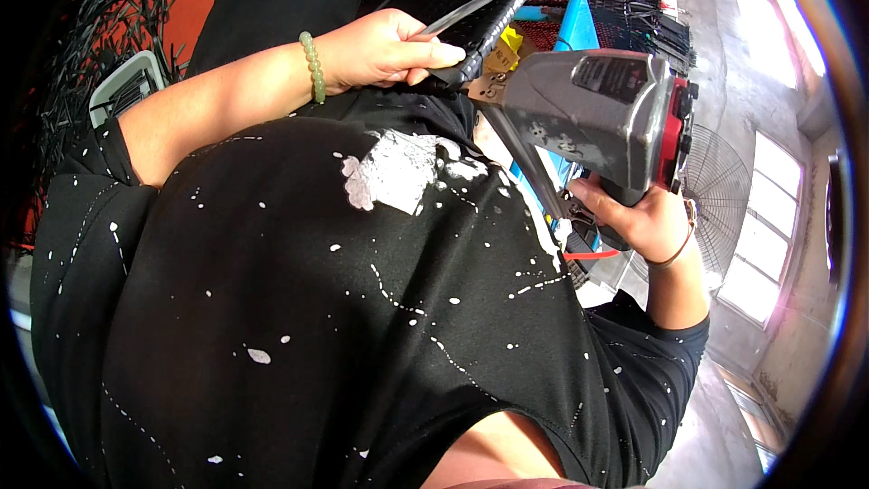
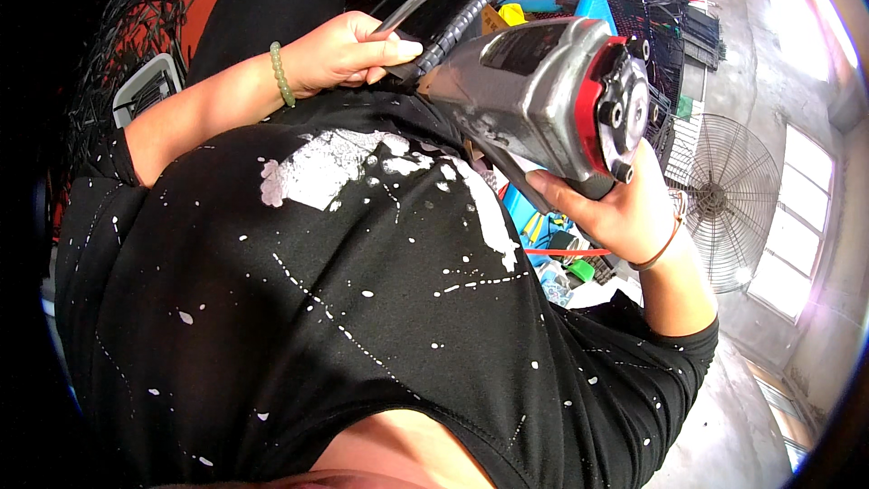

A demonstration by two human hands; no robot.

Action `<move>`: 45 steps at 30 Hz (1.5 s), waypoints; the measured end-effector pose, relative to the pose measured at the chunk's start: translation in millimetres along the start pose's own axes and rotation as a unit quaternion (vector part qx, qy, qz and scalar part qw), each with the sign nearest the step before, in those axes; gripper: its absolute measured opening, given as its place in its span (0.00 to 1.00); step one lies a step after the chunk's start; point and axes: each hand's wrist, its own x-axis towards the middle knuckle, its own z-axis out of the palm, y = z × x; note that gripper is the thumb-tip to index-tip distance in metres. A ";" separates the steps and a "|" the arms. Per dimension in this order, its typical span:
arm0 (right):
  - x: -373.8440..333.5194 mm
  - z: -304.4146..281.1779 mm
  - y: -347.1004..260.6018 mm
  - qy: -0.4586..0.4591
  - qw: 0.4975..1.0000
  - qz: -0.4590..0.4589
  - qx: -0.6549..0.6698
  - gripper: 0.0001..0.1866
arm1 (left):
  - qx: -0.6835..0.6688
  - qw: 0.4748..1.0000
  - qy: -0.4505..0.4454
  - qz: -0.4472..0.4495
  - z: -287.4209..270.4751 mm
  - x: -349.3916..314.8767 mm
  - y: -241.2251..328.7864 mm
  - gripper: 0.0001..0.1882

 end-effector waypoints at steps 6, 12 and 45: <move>1.2 4.5 -5.3 0.002 1.000 0.010 -0.003 0.24 | 0.004 1.000 0.010 0.001 -2.2 -0.4 -0.1 0.20; 2.1 20.4 12.5 0.021 0.999 -0.027 0.032 0.23 | -0.002 0.999 0.027 -0.024 -5.4 -1.9 3.5 0.21; 5.8 29.6 17.5 0.031 0.991 -0.123 -0.052 0.13 | -0.012 0.999 0.034 -0.036 -10.3 -2.4 2.6 0.17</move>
